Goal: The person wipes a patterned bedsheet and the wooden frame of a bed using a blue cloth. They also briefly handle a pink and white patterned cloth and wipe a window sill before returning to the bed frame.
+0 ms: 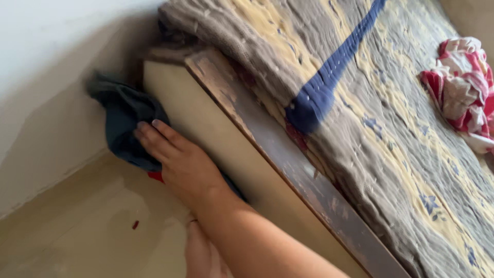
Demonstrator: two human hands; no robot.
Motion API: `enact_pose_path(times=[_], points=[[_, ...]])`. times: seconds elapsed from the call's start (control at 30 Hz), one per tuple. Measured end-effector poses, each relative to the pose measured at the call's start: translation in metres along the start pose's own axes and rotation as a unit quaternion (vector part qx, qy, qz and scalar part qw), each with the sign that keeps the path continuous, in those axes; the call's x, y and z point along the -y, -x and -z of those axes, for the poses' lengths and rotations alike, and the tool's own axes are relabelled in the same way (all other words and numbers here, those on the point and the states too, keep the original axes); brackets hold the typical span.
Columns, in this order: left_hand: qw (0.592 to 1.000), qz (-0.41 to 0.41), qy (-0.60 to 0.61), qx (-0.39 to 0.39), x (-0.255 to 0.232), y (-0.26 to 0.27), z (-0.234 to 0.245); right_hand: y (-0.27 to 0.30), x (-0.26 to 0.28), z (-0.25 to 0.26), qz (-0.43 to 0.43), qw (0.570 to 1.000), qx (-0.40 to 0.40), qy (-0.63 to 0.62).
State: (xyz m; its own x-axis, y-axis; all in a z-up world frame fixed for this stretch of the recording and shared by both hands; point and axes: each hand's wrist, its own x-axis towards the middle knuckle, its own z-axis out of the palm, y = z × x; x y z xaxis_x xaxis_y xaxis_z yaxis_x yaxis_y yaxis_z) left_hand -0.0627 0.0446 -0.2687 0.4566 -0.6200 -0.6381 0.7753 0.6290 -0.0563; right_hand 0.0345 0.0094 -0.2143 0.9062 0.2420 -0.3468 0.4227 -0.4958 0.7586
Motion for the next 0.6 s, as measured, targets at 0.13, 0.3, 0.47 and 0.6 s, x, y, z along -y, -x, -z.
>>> enact_pose_path(times=[0.13, 0.3, 0.47, 0.6], points=[[0.990, -0.006, -0.137, -0.021, 0.021, -0.020, 0.005, 0.028, 0.007, -0.011, -0.040, 0.998, -0.046, 0.029], [0.941, -0.038, -0.334, -0.032, -0.008, -0.045, -0.005, 0.032, -0.008, -0.008, 0.025, 0.995, -0.029, -0.089], [0.858, -0.024, -0.510, -0.060, -0.054, -0.057, -0.004, 0.001, 0.008, -0.020, -0.014, 1.000, -0.010, -0.016], [0.812, 0.008, -0.579, -0.075, -0.069, -0.065, 0.016, -0.021, 0.029, -0.041, -0.048, 0.999, -0.002, 0.011]])
